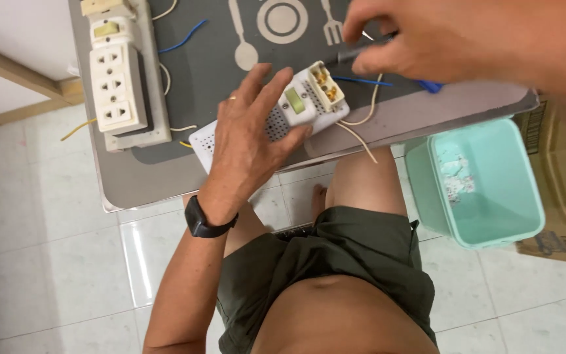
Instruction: Connecting external electrical wires to the terminal block of an electronic component using a screwdriver and pliers.
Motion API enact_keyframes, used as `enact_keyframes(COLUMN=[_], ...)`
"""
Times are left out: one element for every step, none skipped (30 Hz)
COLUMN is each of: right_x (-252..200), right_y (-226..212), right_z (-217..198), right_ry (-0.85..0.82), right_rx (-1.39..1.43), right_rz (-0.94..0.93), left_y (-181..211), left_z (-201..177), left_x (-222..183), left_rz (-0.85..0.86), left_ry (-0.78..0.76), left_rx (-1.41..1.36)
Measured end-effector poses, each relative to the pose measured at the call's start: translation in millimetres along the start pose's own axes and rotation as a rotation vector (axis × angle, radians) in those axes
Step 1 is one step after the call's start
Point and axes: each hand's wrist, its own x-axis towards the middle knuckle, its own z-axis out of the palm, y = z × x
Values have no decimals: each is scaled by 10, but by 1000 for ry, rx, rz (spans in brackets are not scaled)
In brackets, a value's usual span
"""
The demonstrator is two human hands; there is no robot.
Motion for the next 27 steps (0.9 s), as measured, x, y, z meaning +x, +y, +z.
enact_keyframes(right_x=[-181, -262, -337, -400, -372, -353, -332, -348, -360, -359, -356, -358, -360, -379, -398, -418, -438, -460, -482, -493, -498, -499, -520, -541, -553, -547, -537], right_y=[-68, 22, 117, 211, 216, 220, 217, 209, 195, 180, 218, 239, 256, 265, 269, 288, 280, 279, 265, 284, 290, 293, 312, 324, 329, 334, 333], right_z=[-74, 116, 312, 526, 734, 936, 1133, 1220, 1307, 1398, 1404, 1412, 1419, 1417, 1409, 1381, 1349, 1297, 1237, 1229, 1217, 1203, 1158, 1115, 1066, 989, 905], right_ry=[10, 16, 260, 505, 510, 596, 676, 683, 772, 860, 868, 869, 870, 874, 861, 846, 849, 800, 750, 755, 742, 725, 726, 767, 803, 796, 814], right_rx=[85, 100, 296, 501, 524, 740, 957, 976, 960, 945, 966, 993, 1021, 1041, 1020, 992, 1005, 1050, 1093, 1091, 1016, 938, 933, 791, 649, 639, 497], right_rz=[149, 144, 89, 40, 38, 98, 160, 159, 136, 109, 106, 97, 89, 88, 67, 43, 42, -1, -45, -52, -69, -86, -94, -159, -224, -235, -261], left_y=[-13, 40, 92, 141, 132, 132, 133, 173, 210, 243, 244, 247, 247, 260, 274, 289, 313, 338, 361, 368, 367, 361, 321, 278, 229, 249, 266], left_z=[48, 28, 16, 5, 19, 35, 50, 33, 13, -6, 2, 2, -4, 21, 37, 58, 71, 84, 83, 104, 113, 125, 132, 144, 149, 145, 134], left_x=[-14, 29, 78, 128, 142, 167, 191, 189, 187, 182, 198, 198, 195, 188, 180, 182, 190, 202, 209, 210, 208, 196, 167, 120, 74, 93, 115], left_rz=[31, 31, 88, 142, 140, 135, 129, 133, 55, -26, -26, -40, -54, -57, -62, -66, -69, -32, 5, 8, 7, 3, 3, -28, -59, -65, -79], left_ry=[41, 32, 31, 22, 6, 24, 41, 29, 27, 26, 16, -1, -17, -28, -29, -25, -31, -12, 7, 13, 22, 35, 44, 6, -32, -18, -15], left_rx=[43, 57, 118, 181, 198, 157, 117, 132, -24, -176, -156, -152, -148, -132, -108, -90, -79, 11, 101, 106, 117, 125, 127, 93, 59, 55, -12])
